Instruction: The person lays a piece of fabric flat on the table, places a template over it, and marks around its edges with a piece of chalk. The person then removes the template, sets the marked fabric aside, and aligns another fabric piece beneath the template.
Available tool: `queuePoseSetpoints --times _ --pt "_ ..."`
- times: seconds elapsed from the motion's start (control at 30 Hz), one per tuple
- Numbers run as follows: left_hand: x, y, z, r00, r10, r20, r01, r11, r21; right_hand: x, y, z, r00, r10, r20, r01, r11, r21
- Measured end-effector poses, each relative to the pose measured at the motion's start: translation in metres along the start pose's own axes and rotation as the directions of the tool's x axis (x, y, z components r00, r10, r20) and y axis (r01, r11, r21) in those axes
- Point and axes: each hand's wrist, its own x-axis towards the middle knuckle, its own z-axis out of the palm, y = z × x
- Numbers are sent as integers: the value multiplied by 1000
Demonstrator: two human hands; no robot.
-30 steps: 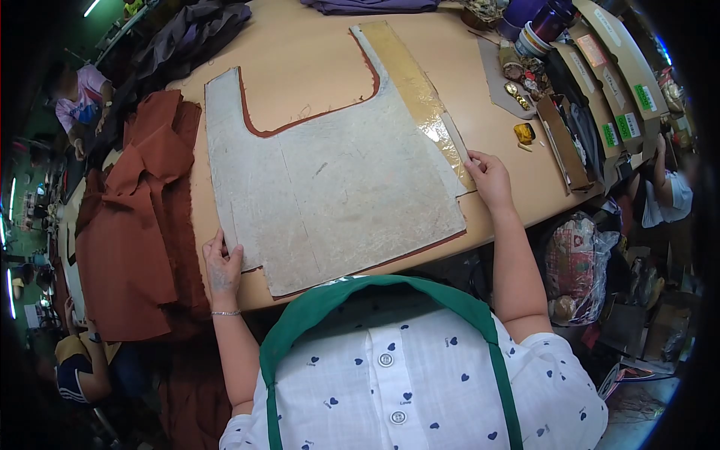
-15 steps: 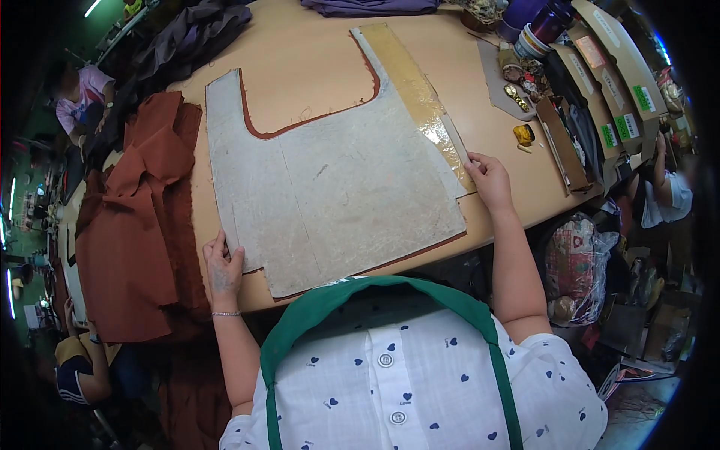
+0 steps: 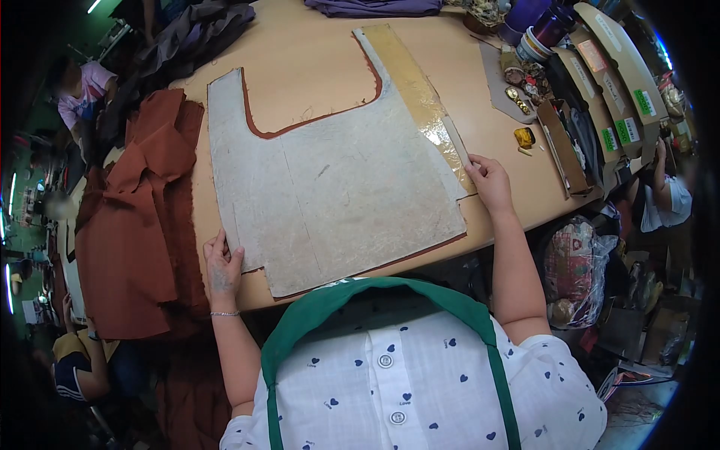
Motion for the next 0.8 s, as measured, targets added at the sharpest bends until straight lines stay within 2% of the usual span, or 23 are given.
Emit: queuePoseSetpoints --times 0.07,0.17,0.37,0.47,0.53,0.57,0.63,0.67,0.8 --pt "-1 5 -3 1000 -6 19 4 995 101 0 0 0 1000 -9 -2 9 1000 8" --pt "-4 -1 1 993 114 -40 -99 957 274 0 1 0 1000 -23 -9 23 1000 -10" --pt "-11 -15 3 984 143 -109 -146 989 -20 -6 2 1 996 -65 -62 67 998 21" --pt "-19 -22 -4 996 72 -58 -78 993 -93 -16 3 -2 984 -155 -83 168 968 188" --pt "-25 -19 -8 994 102 -29 -104 992 -76 -24 0 -15 978 -208 4 206 969 137" --pt "-28 -17 -12 994 103 -30 -104 993 -53 -24 16 -16 959 -280 32 274 952 135" --pt "-34 -33 -7 969 210 -133 -227 966 -124 -33 15 -23 927 -366 80 357 927 112" --pt "-37 -34 -9 975 188 -121 -199 976 -88 -32 22 -23 903 -418 103 414 908 59" --pt "-37 -21 -18 984 156 -91 -164 983 -79 -37 13 -21 905 -410 113 396 909 130"
